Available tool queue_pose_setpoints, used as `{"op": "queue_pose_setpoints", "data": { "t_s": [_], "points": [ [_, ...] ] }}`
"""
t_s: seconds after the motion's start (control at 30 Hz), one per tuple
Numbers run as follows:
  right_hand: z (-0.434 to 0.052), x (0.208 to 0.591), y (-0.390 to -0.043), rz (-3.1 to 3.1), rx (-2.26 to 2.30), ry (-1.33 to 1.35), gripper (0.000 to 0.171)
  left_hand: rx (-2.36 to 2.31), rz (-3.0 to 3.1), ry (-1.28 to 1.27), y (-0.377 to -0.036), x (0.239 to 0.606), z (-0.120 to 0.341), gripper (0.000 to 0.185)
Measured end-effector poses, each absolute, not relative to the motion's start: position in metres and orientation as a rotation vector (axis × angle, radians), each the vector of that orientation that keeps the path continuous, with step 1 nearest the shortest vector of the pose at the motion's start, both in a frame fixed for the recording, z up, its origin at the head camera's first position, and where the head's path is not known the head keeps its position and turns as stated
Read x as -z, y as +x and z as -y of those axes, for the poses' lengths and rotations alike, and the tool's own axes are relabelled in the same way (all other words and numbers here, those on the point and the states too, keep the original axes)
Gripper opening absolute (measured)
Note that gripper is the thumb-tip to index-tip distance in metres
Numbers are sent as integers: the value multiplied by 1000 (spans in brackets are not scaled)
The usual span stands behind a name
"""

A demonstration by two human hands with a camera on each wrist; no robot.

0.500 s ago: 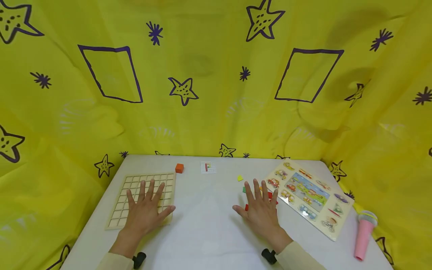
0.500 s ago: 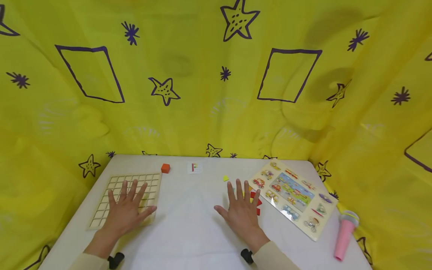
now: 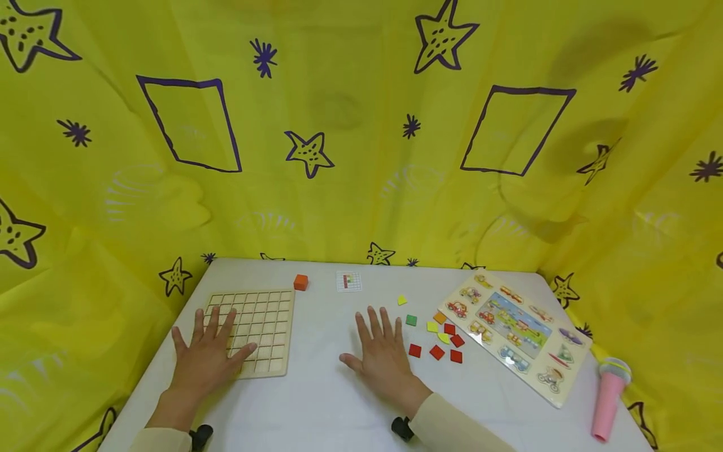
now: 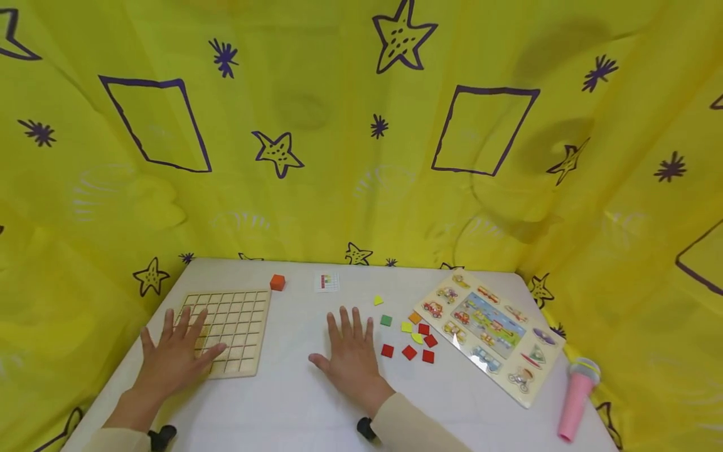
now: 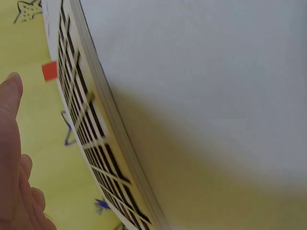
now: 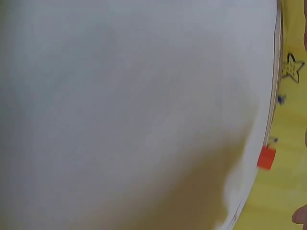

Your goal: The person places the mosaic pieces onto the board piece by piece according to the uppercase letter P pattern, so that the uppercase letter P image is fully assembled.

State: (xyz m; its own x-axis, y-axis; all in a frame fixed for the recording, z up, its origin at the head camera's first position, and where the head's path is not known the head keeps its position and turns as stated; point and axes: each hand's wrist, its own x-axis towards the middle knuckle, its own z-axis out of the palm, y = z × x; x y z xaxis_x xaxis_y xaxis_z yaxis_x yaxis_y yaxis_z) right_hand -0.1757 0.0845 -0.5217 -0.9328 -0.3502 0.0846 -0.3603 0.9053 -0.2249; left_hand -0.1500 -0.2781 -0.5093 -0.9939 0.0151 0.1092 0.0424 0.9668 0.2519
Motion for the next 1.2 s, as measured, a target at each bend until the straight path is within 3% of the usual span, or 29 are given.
{"op": "queue_pose_setpoints", "data": {
  "t_s": [0.37,0.6,0.83,1.2],
  "points": [
    [1,528,-162,3019,-259,954,84,493,3102,2,-144,524,326,107],
    [28,528,-154,3079,-129,1098,86,619,3189,-30,-144,536,333,112],
    [18,528,-155,3128,-120,1067,86,595,3155,-133,-139,539,307,110],
    [-52,531,-137,3129,-135,1060,83,643,3215,-233,-133,529,243,114]
  ]
}}
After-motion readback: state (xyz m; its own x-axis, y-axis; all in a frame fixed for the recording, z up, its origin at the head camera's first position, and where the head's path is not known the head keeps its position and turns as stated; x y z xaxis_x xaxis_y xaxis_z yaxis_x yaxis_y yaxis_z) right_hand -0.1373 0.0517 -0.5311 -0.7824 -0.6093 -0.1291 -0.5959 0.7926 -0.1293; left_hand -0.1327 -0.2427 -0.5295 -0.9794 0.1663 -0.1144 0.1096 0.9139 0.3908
